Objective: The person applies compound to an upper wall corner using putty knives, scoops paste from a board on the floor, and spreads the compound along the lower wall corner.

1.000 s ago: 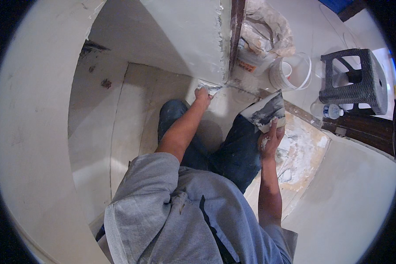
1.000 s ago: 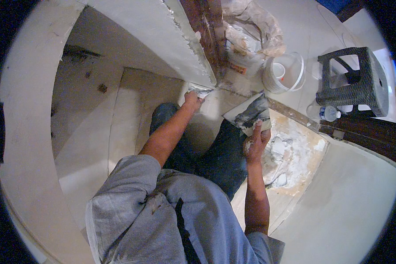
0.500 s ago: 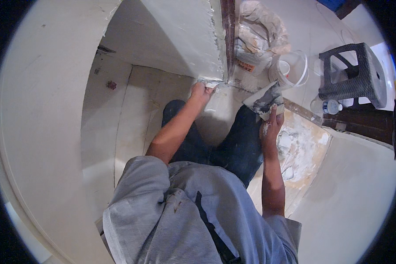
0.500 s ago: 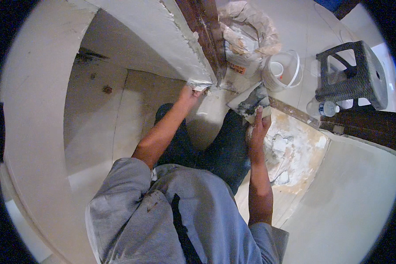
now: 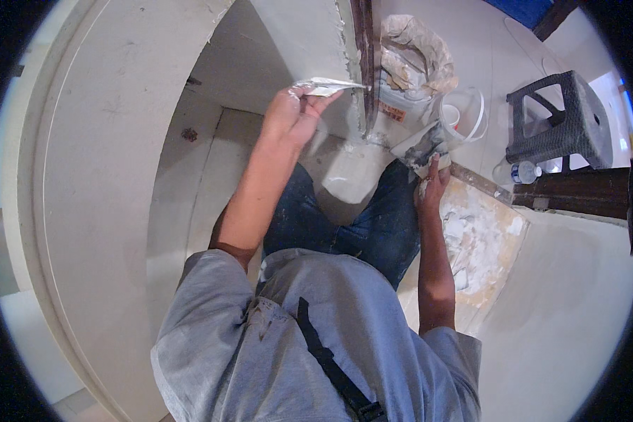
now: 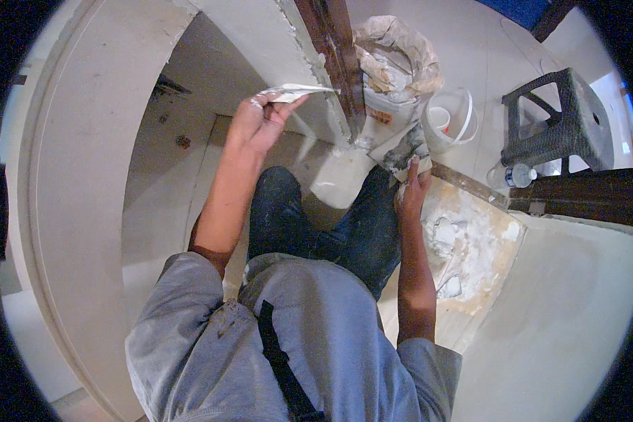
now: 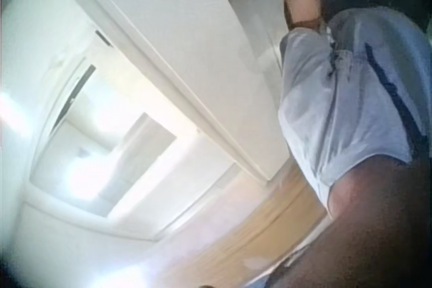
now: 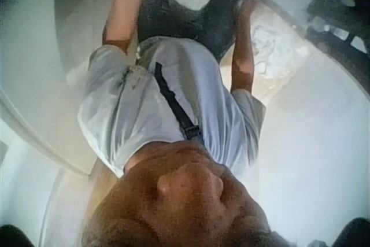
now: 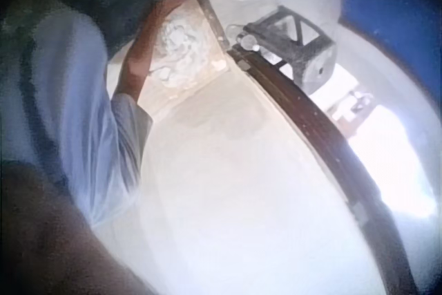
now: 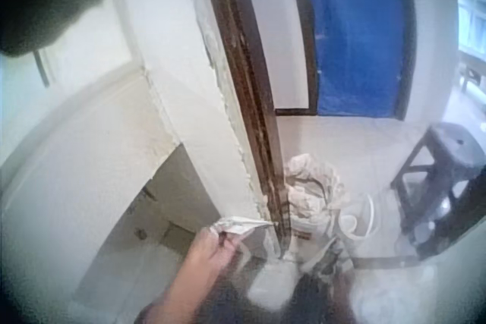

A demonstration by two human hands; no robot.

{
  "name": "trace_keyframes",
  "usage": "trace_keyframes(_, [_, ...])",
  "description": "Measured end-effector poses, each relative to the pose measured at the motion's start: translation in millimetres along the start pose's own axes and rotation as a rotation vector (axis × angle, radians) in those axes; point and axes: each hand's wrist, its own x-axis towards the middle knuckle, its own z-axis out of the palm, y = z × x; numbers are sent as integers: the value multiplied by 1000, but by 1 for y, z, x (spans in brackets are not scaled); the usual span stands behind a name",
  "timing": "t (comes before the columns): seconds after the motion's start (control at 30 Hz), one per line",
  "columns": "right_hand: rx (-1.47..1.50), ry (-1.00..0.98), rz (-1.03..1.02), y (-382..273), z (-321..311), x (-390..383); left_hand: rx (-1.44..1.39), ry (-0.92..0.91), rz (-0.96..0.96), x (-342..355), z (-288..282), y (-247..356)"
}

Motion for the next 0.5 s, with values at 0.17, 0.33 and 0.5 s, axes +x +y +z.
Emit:
trace_keyframes(0.17, [46,23,43,-7,-2,-4,148,-68,46,-33,-22,13])
trace_keyframes(0.33, [-4,-8,5,2,-6,-3,333,83,-77,22,-155,-37])
trace_keyframes(0.5, [-143,0,-23,-20,14,-21,467,254,-284,118,-273,-126])
